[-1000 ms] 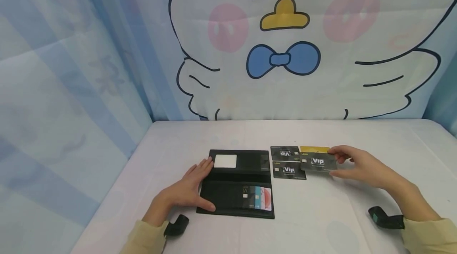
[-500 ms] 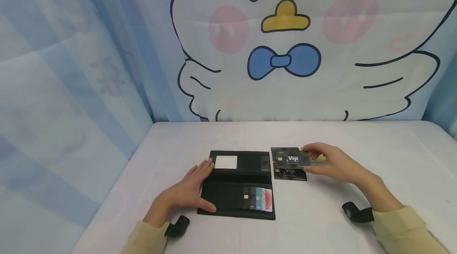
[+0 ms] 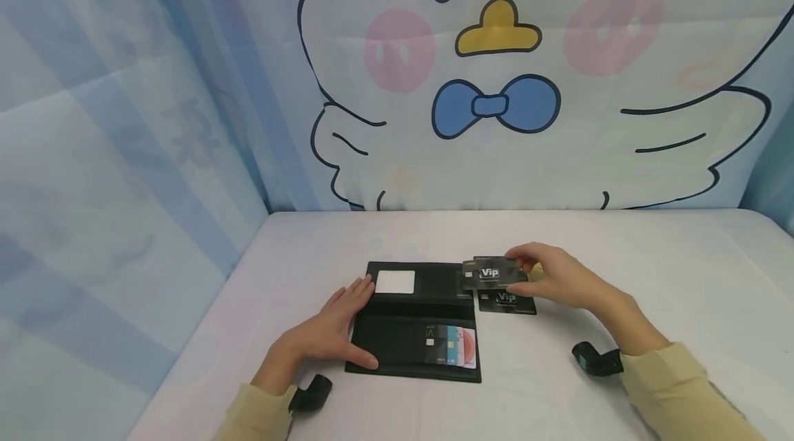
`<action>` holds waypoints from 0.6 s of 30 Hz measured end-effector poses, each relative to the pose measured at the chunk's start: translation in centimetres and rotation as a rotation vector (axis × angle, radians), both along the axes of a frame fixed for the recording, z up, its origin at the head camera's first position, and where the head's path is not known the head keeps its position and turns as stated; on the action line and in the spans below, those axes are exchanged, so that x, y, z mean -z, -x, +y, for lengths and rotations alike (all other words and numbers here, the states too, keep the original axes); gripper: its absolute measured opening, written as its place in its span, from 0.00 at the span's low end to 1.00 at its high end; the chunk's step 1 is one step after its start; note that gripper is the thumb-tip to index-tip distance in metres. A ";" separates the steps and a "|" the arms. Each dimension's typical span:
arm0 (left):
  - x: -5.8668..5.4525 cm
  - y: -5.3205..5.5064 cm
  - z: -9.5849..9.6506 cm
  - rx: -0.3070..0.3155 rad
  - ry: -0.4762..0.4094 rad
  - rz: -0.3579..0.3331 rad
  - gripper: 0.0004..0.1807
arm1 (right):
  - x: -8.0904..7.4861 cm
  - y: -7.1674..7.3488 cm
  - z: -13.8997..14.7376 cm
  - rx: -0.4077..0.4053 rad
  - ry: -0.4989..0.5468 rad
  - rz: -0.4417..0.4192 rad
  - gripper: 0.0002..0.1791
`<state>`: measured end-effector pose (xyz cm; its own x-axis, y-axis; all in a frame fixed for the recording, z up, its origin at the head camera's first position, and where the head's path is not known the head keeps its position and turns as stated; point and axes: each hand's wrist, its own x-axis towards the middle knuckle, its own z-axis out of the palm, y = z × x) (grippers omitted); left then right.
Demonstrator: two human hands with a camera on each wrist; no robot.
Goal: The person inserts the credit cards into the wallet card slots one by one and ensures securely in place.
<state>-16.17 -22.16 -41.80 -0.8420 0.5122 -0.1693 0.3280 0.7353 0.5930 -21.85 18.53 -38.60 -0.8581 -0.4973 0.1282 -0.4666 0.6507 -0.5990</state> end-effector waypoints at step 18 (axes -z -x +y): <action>0.1 0.0 -0.1 0.012 -0.004 0.006 0.70 | 0.0 0.6 -2.8 -0.020 -0.075 -0.060 0.29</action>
<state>-16.22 -22.24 -41.92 -0.8365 0.5234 -0.1622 0.3406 0.7285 0.5943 -22.49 15.74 -38.60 -0.8531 -0.5204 0.0385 -0.4445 0.6861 -0.5759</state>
